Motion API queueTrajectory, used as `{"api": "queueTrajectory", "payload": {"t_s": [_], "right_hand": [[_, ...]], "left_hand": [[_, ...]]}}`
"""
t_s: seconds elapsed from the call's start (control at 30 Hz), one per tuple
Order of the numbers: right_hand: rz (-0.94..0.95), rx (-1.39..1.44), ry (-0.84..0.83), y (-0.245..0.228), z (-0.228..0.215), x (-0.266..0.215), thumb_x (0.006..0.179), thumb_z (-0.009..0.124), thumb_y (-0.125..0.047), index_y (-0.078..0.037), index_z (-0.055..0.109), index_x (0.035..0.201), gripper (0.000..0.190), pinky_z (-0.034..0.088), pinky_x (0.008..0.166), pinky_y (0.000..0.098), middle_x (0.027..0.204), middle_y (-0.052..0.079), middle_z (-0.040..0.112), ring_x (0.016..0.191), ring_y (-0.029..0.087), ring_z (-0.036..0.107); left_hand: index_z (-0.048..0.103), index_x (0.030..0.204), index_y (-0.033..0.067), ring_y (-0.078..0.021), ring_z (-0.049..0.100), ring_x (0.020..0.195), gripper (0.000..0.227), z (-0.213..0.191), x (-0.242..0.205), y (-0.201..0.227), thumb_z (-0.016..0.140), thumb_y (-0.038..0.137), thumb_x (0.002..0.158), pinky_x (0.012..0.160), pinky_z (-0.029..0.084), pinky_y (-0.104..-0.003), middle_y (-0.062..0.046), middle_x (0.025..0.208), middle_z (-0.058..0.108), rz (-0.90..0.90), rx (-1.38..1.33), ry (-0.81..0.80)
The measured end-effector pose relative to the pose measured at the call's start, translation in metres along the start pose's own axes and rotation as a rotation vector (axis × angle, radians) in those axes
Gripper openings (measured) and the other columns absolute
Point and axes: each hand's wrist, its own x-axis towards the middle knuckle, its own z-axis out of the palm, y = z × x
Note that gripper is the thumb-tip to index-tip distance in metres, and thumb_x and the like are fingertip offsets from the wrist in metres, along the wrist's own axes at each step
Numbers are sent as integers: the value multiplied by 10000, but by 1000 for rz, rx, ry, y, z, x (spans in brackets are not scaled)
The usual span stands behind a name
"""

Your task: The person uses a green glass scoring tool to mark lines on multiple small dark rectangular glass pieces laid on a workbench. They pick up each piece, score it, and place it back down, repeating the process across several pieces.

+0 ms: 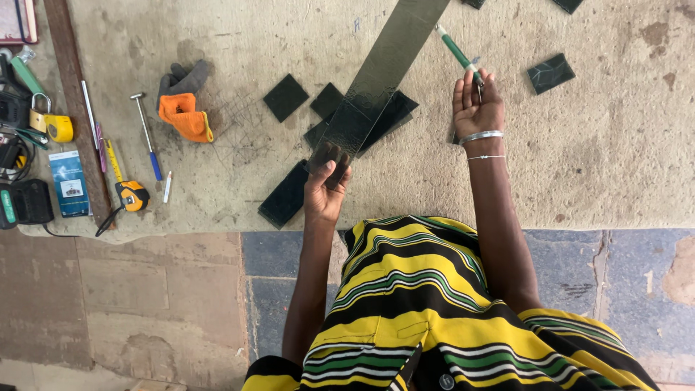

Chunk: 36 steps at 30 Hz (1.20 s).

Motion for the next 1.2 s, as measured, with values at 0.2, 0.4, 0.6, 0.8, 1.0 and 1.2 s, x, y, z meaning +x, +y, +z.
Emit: {"api": "queueTrajectory", "payload": {"t_s": [0.2,0.4,0.6,0.8,1.0,1.2], "right_hand": [[-10,-40,34,3,-9,1,1018,599,-199,-14,697,1122,234,654,926,402,1031,182,766,958,239,772],[12,-90,8,11,-2,-10,1037,605,-201,-11,690,1136,231,661,914,390,988,149,751,946,227,769],[77,-74,-175,8,11,-24,1052,586,-233,8,672,1199,295,636,899,343,1136,218,783,946,191,756],[-5,-164,-170,11,5,-20,1037,575,-244,-7,662,1206,304,659,913,388,1075,174,754,915,209,767],[-51,-233,-116,12,-8,-12,1049,603,-241,-18,674,1222,291,662,916,381,1067,146,749,929,202,776],[17,-136,-257,8,-2,-13,1072,566,-251,-43,683,1203,272,637,867,351,1173,215,797,904,175,742]], "left_hand": [[651,1253,59,-223,717,1041,476,-3,2,-4,805,-22,810,887,621,-366,-90,1144,707,-11,-2,24],[646,1261,65,-221,726,1029,476,-1,4,-7,803,-22,820,890,625,-365,-85,1132,712,-16,-35,-3],[645,1250,63,-221,728,1039,454,3,5,-4,799,-21,831,887,621,-358,-89,1136,715,-20,5,-14],[647,1250,54,-229,730,1038,438,3,6,-3,792,-26,845,893,629,-371,-94,1125,715,-24,-22,-22],[664,1226,68,-229,736,1034,427,1,7,-5,782,-21,826,886,631,-369,-86,1119,733,-24,-19,3],[658,1220,35,-232,731,1055,378,-3,9,-7,784,-31,869,905,625,-376,-104,1134,730,-30,-26,-14]]}}
